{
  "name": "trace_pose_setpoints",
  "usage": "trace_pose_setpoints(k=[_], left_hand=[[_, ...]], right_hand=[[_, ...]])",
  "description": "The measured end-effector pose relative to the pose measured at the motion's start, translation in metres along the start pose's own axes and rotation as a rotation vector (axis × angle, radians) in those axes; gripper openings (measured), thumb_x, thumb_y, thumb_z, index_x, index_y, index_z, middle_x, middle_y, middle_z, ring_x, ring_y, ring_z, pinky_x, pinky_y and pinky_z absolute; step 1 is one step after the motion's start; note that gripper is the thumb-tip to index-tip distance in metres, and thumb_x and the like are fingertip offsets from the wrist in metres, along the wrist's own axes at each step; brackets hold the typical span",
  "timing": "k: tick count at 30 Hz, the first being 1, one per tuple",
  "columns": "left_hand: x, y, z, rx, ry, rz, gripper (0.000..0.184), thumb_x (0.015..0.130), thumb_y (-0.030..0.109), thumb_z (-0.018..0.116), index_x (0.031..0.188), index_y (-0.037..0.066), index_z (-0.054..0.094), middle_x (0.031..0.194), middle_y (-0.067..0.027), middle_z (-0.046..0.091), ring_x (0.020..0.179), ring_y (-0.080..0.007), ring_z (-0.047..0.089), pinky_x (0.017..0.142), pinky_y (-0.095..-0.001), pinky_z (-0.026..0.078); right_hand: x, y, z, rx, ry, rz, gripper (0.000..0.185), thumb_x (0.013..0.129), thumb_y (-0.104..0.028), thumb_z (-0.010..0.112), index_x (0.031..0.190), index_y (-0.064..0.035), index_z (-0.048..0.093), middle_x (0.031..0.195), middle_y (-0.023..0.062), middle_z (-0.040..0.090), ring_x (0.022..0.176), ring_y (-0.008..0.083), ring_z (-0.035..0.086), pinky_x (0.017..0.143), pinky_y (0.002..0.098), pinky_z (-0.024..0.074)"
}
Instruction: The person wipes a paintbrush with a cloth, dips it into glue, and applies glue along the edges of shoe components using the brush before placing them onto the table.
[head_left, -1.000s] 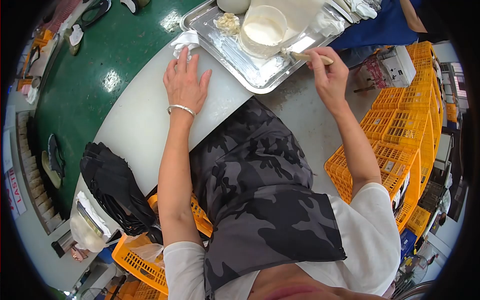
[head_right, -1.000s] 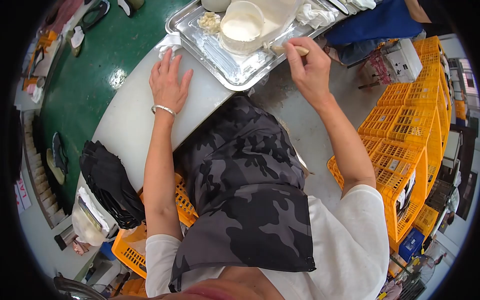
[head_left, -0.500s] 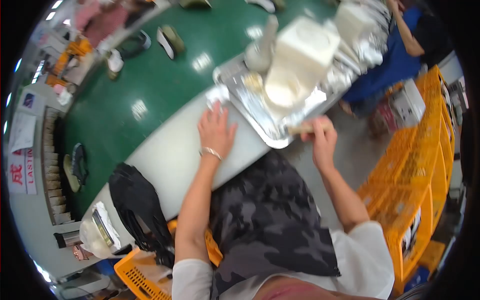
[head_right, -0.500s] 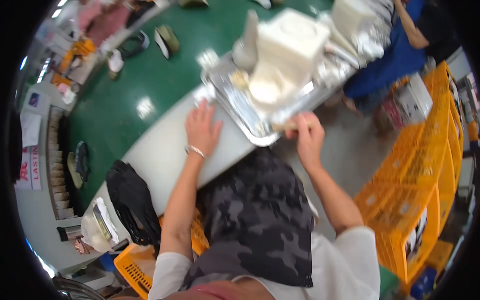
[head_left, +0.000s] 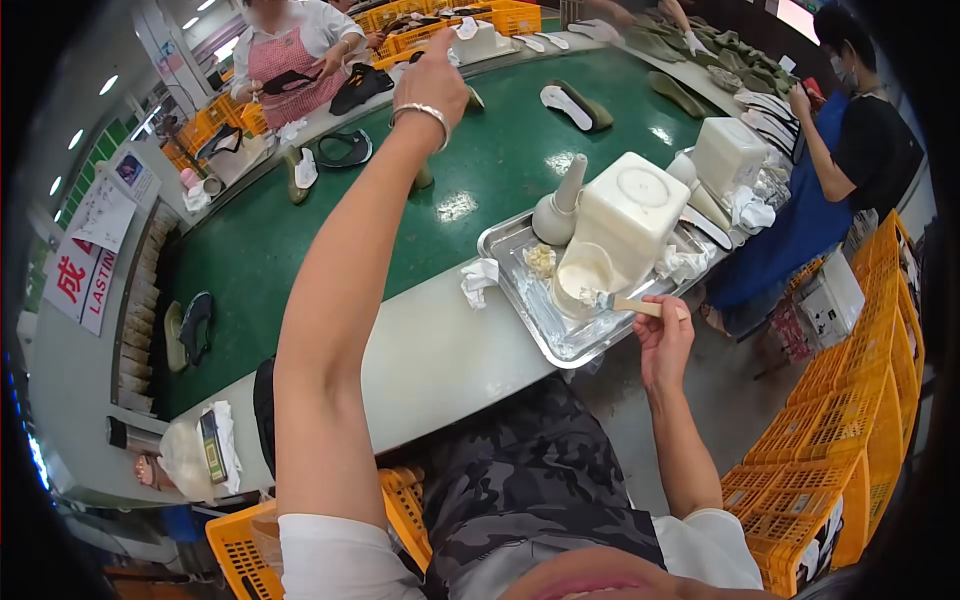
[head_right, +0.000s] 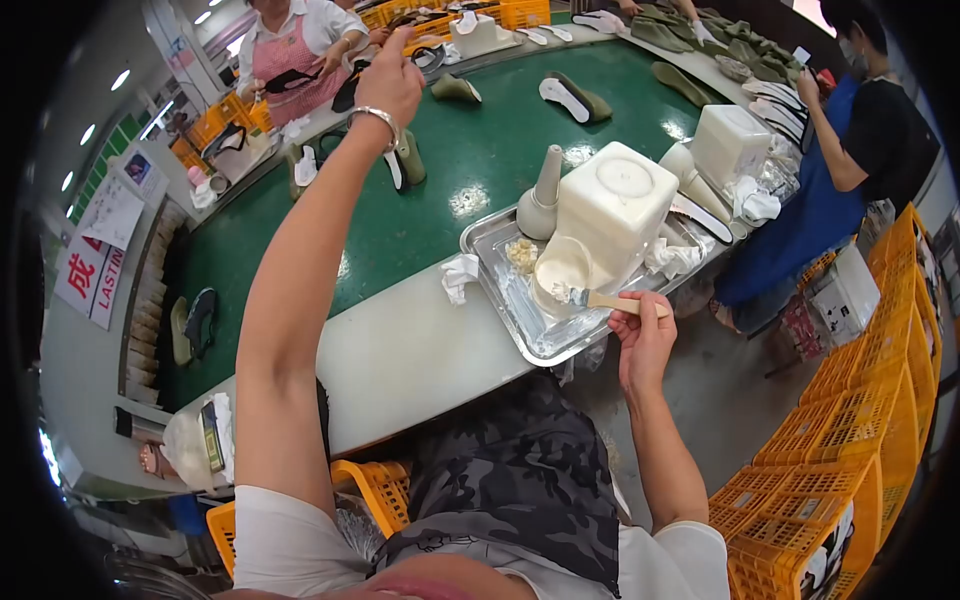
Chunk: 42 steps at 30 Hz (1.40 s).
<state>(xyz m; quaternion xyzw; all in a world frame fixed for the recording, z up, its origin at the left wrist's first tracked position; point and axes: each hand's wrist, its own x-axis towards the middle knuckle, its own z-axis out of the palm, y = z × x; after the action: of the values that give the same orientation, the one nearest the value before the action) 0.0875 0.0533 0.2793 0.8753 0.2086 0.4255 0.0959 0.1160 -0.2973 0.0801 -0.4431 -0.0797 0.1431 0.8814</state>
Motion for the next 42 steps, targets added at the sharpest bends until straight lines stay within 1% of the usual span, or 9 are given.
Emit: trace_pose_setpoints(k=[5, 10, 14, 16, 20, 25, 38, 40, 42], left_hand=[[-0.087, -0.031, 0.039, 0.203, -0.368, 0.024, 0.032, 0.080, 0.008, 0.046, 0.108, 0.017, 0.059, 0.097, -0.0197, 0.063, 0.087, -0.0375, 0.061, 0.076, -0.0458, 0.050], [-0.190, -0.054, 0.071, 0.046, -0.629, -0.140, 0.019, 0.080, 0.012, 0.053, 0.096, 0.010, 0.064, 0.094, -0.0177, 0.063, 0.087, -0.0368, 0.060, 0.075, -0.0442, 0.049], [-0.245, -0.055, 0.089, -0.046, -0.560, -0.117, 0.028, 0.081, 0.018, 0.058, 0.107, 0.010, 0.058, 0.095, -0.0139, 0.061, 0.085, -0.0328, 0.059, 0.075, -0.0402, 0.048], [-0.253, -0.054, 0.094, -0.058, -0.312, 0.006, 0.029, 0.080, 0.019, 0.060, 0.107, 0.011, 0.054, 0.093, -0.0121, 0.059, 0.084, -0.0316, 0.059, 0.073, -0.0408, 0.048], [-0.253, -0.058, 0.102, -0.026, -0.350, -0.076, 0.024, 0.079, 0.018, 0.060, 0.100, 0.011, 0.054, 0.089, -0.0107, 0.059, 0.084, -0.0309, 0.058, 0.071, -0.0408, 0.048], [-0.253, -0.053, 0.094, 0.007, -0.346, 0.014, 0.017, 0.077, 0.017, 0.061, 0.090, 0.010, 0.055, 0.084, -0.0076, 0.056, 0.084, -0.0289, 0.057, 0.070, -0.0391, 0.047], [-0.255, -0.060, 0.099, -0.007, -0.332, 0.051, 0.013, 0.079, 0.015, 0.061, 0.090, 0.011, 0.055, 0.083, -0.0068, 0.053, 0.082, -0.0267, 0.054, 0.069, -0.0377, 0.047], [-0.253, -0.062, 0.100, 0.042, -0.338, 0.022, 0.022, 0.078, 0.016, 0.063, 0.097, 0.011, 0.052, 0.088, -0.0073, 0.053, 0.086, -0.0259, 0.053, 0.073, -0.0363, 0.048], [-0.253, -0.061, 0.100, 0.032, -0.335, 0.006, 0.026, 0.078, 0.015, 0.063, 0.101, 0.011, 0.051, 0.091, -0.0083, 0.052, 0.088, -0.0267, 0.053, 0.074, -0.0370, 0.047]], right_hand=[[0.004, -0.003, -0.002, -0.006, -0.032, -0.039, 0.017, 0.096, -0.019, 0.046, 0.099, -0.0022, 0.051, 0.095, 0.0120, 0.061, 0.068, 0.0122, 0.060, 0.062, 0.0245, 0.0535], [0.001, -0.004, -0.003, -0.065, -0.038, -0.083, 0.016, 0.096, -0.019, 0.047, 0.097, -0.0029, 0.052, 0.097, 0.0115, 0.061, 0.071, 0.0116, 0.060, 0.063, 0.0234, 0.0528], [-0.001, 0.000, 0.003, -0.177, -0.090, -0.179, 0.016, 0.095, -0.018, 0.049, 0.095, -0.0023, 0.053, 0.098, 0.0103, 0.060, 0.073, 0.0107, 0.058, 0.065, 0.0234, 0.0513], [0.001, 0.007, 0.005, -0.259, -0.136, -0.224, 0.013, 0.094, -0.014, 0.050, 0.094, -0.0014, 0.054, 0.099, 0.0097, 0.060, 0.076, 0.0106, 0.057, 0.067, 0.0236, 0.0507], [-0.002, 0.020, 0.008, -0.636, -0.277, -0.426, 0.003, 0.086, -0.001, 0.056, 0.088, 0.0011, 0.056, 0.095, 0.0067, 0.061, 0.079, 0.0101, 0.056, 0.069, 0.0244, 0.0470], [-0.014, 0.014, 0.016, -0.942, -0.432, -0.697, 0.009, 0.079, 0.003, 0.061, 0.084, -0.0003, 0.055, 0.089, 0.0130, 0.061, 0.079, 0.0264, 0.059, 0.071, 0.0319, 0.0467], [-0.024, 0.000, 0.014, -0.984, -0.472, -0.741, 0.008, 0.079, 0.003, 0.060, 0.081, -0.0002, 0.053, 0.085, 0.0133, 0.061, 0.072, 0.0261, 0.058, 0.065, 0.0322, 0.0464], [-0.027, -0.004, 0.008, -1.008, -0.481, -0.625, 0.004, 0.086, 0.000, 0.054, 0.082, 0.0008, 0.054, 0.088, 0.0114, 0.060, 0.072, 0.0145, 0.055, 0.066, 0.0242, 0.0440], [-0.032, -0.010, 0.012, -0.922, -0.452, -0.507, 0.005, 0.087, 0.000, 0.053, 0.082, 0.0009, 0.054, 0.088, 0.0105, 0.059, 0.070, 0.0128, 0.054, 0.065, 0.0229, 0.0436]])
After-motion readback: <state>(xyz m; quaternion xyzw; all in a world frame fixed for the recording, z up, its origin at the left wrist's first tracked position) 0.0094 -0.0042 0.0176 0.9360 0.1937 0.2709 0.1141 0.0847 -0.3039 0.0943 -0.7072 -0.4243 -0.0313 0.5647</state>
